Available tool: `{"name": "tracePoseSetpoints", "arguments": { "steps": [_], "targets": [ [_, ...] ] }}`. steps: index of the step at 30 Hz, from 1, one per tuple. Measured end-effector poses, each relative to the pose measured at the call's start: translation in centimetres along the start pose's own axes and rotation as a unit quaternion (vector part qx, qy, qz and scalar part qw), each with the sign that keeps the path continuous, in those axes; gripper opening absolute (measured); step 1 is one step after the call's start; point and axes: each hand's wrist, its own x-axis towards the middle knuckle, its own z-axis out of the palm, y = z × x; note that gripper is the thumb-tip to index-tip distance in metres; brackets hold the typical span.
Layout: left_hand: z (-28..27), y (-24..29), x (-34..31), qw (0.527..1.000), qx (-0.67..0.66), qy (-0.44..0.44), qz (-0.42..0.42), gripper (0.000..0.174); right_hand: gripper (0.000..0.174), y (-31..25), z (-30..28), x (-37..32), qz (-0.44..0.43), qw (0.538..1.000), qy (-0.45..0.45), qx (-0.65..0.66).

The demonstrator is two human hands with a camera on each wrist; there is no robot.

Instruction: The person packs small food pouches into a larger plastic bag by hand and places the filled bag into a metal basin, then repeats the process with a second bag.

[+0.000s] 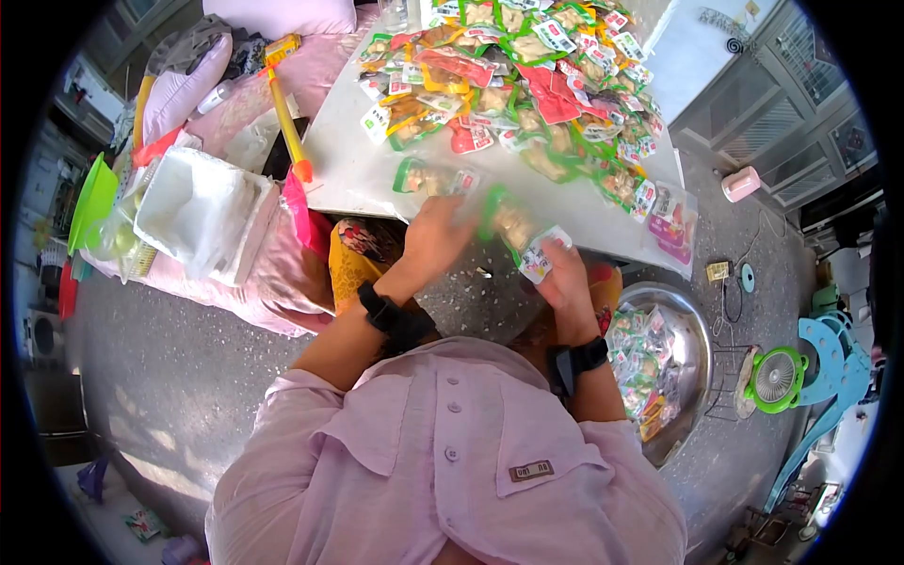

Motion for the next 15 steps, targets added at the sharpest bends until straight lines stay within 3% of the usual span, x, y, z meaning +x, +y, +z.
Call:
{"name": "tracePoseSetpoints", "arguments": {
  "steps": [1,4,7,10,15],
  "targets": [
    [-0.4,0.2,0.0,0.997,0.070,0.009,0.012,0.030,0.026,0.0,-0.2,0.2,-0.005,1.000,0.013,-0.005],
    [-0.6,0.9,0.2,0.986,0.144,-0.081,-0.018,0.026,0.025,0.4,-0.3,0.8,-0.022,0.999,0.030,-0.008],
    [-0.2,0.1,1.0,0.981,0.149,-0.110,-0.059,0.020,0.025,0.6,0.2,1.0,-0.031,0.998,0.038,-0.030],
    [0.2,-1.5,1.1,0.994,0.045,-0.095,-0.037,0.025,0.025,0.4,0.5,1.4,-0.026,0.998,0.036,-0.047],
    [0.0,-0.6,1.1,0.997,0.043,-0.059,-0.017,0.014,0.025,0.0,1.0,2.5,-0.002,0.998,0.022,-0.067]
  ]
}}
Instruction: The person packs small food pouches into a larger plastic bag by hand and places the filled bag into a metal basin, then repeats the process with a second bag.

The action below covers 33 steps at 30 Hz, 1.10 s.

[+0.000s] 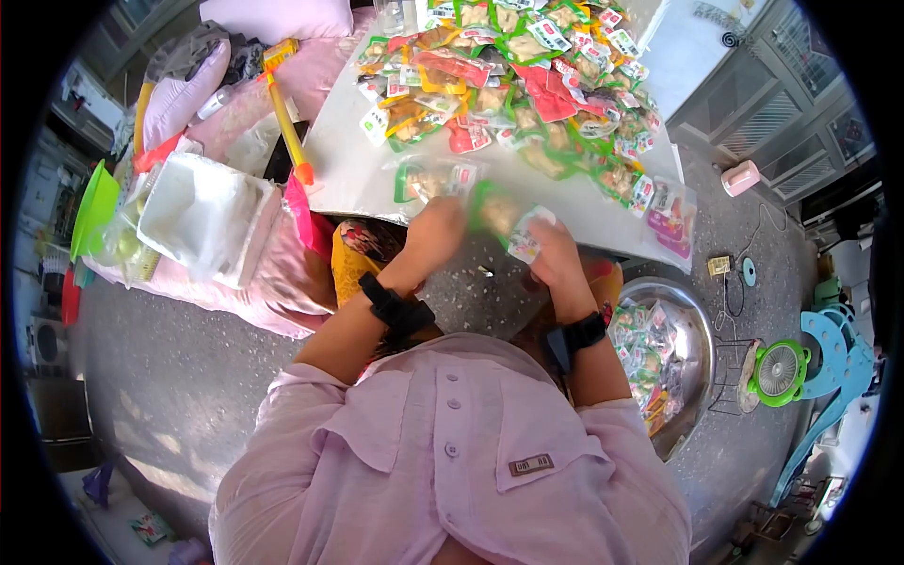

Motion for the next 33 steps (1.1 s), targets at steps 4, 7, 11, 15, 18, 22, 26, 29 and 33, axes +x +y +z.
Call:
{"name": "tracePoseSetpoints", "arguments": {
  "steps": [4,7,11,15,18,22,26,29,33],
  "targets": [
    [0.0,0.2,0.0,0.999,0.036,-0.005,0.005,0.011,0.025,-0.4,1.1,0.7,0.007,1.000,-0.003,-0.015],
    [-0.6,1.2,0.1,0.998,0.060,0.011,0.019,0.010,0.025,-0.1,0.7,2.0,0.022,1.000,-0.015,-0.014],
    [-1.2,2.1,0.2,0.994,0.093,0.029,0.056,0.009,0.024,0.9,0.8,3.5,0.039,0.998,-0.047,0.026],
    [-1.3,2.6,0.0,0.991,0.095,0.042,0.080,0.008,0.024,1.5,1.8,4.3,0.043,0.998,-0.044,0.025],
    [-0.9,2.3,-0.2,0.990,0.092,0.053,0.092,0.008,0.024,2.0,2.8,4.6,0.046,0.997,-0.067,0.004],
    [-1.3,2.2,-0.6,0.987,0.112,0.057,0.098,0.007,0.022,2.1,3.6,4.2,0.095,0.990,-0.087,-0.054],
    [-0.9,1.2,-1.6,0.991,0.093,0.060,0.074,0.006,0.019,-0.5,5.5,2.1,0.130,0.902,-0.036,-0.411],
    [-0.4,0.5,-2.1,0.992,0.081,0.063,0.078,0.005,0.019,-0.1,3.0,2.7,0.148,0.896,-0.061,-0.415],
    [-0.6,0.8,-2.1,0.988,0.052,0.086,0.116,0.005,0.018,0.8,3.7,2.4,0.015,0.901,-0.047,-0.430]
  ]
}}
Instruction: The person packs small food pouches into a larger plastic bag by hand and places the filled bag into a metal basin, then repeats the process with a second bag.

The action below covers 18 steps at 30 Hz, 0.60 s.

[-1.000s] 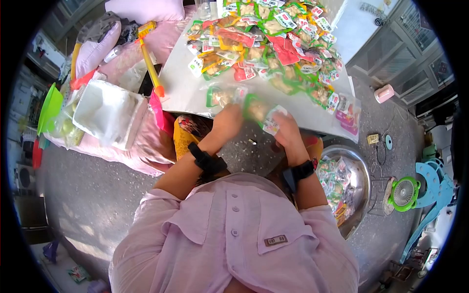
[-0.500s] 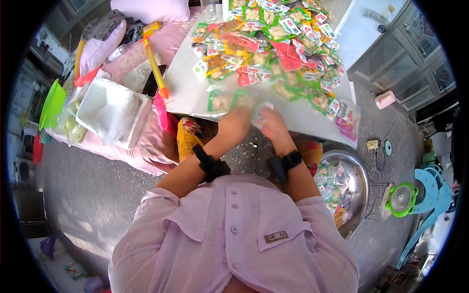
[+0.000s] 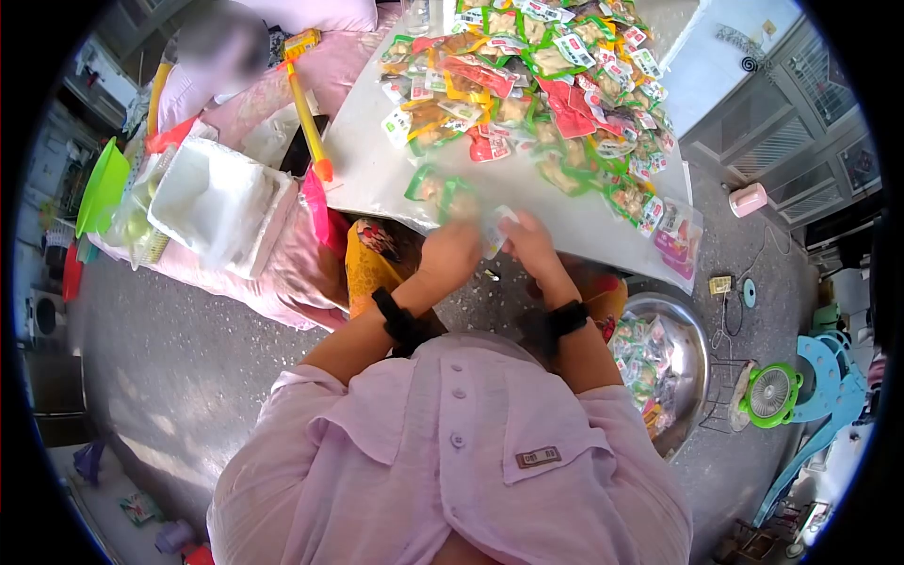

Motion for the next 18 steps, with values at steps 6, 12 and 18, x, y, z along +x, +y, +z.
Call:
{"name": "tracePoseSetpoints", "arguments": {
  "steps": [6,12,18],
  "targets": [
    [-1.0,1.0,0.8,0.999,-0.016,0.027,0.018,0.006,0.012,1.0,1.7,2.1,-0.035,0.998,0.004,0.061],
    [-0.8,0.4,0.0,0.998,-0.033,0.036,0.028,0.009,0.007,0.3,2.3,2.9,0.084,0.973,-0.081,0.198],
    [-1.1,0.0,0.0,0.997,-0.048,0.034,0.048,0.012,0.007,0.5,3.3,3.7,0.046,0.943,-0.070,0.321]
  ]
}}
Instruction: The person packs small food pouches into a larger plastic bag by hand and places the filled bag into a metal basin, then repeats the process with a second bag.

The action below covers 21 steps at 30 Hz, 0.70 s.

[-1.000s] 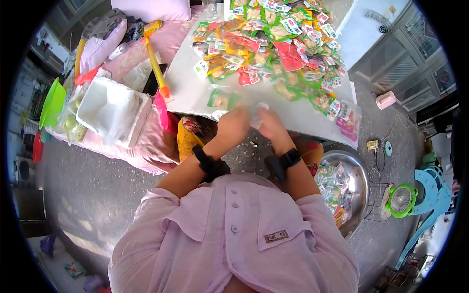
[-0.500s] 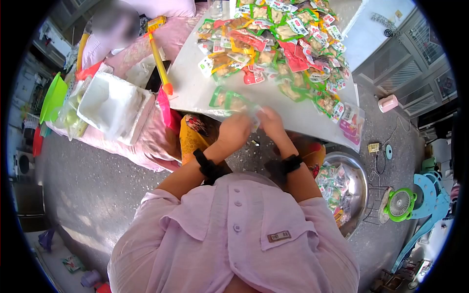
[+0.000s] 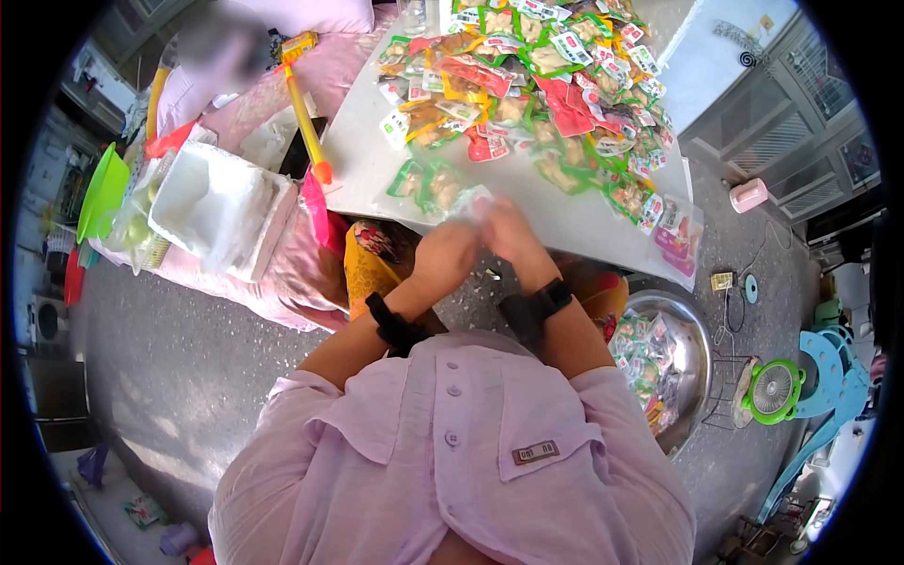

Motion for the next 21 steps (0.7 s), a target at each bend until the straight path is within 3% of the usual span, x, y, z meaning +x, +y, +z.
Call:
{"name": "tracePoseSetpoints", "arguments": {
  "steps": [2,5,8,11,14,18,20,21],
  "targets": [
    [-0.1,0.0,-0.2,1.000,0.007,0.002,-0.005,0.012,0.008,-0.5,0.1,-0.4,0.026,0.999,-0.021,0.028],
    [0.1,-0.2,-0.6,1.000,0.021,0.010,-0.001,0.012,0.017,-1.2,1.8,-1.0,0.000,0.975,-0.018,-0.220],
    [0.4,-0.5,-0.8,0.999,0.019,0.034,0.015,0.012,0.028,1.1,1.5,0.8,-0.255,0.873,-0.005,-0.416],
    [-0.1,-0.6,-1.2,0.999,0.009,0.041,0.019,0.013,0.036,0.2,2.4,0.5,-0.027,0.983,-0.048,-0.173],
    [-0.4,-0.8,-1.2,0.999,0.015,0.042,0.023,0.013,0.037,0.3,2.9,1.0,-0.002,0.997,-0.077,-0.021],
    [-0.2,-1.1,-1.5,1.000,0.012,0.022,0.019,0.013,0.035,-0.2,3.0,0.9,0.005,0.981,-0.097,-0.170],
    [-0.2,-1.4,-1.9,1.000,0.012,0.005,0.011,0.012,0.033,-0.6,3.4,1.0,0.003,0.946,-0.097,-0.309],
    [-0.2,-1.4,-2.2,1.000,0.018,0.001,0.005,0.012,0.032,-0.2,3.1,1.5,-0.044,0.901,-0.110,-0.416]
  ]
}}
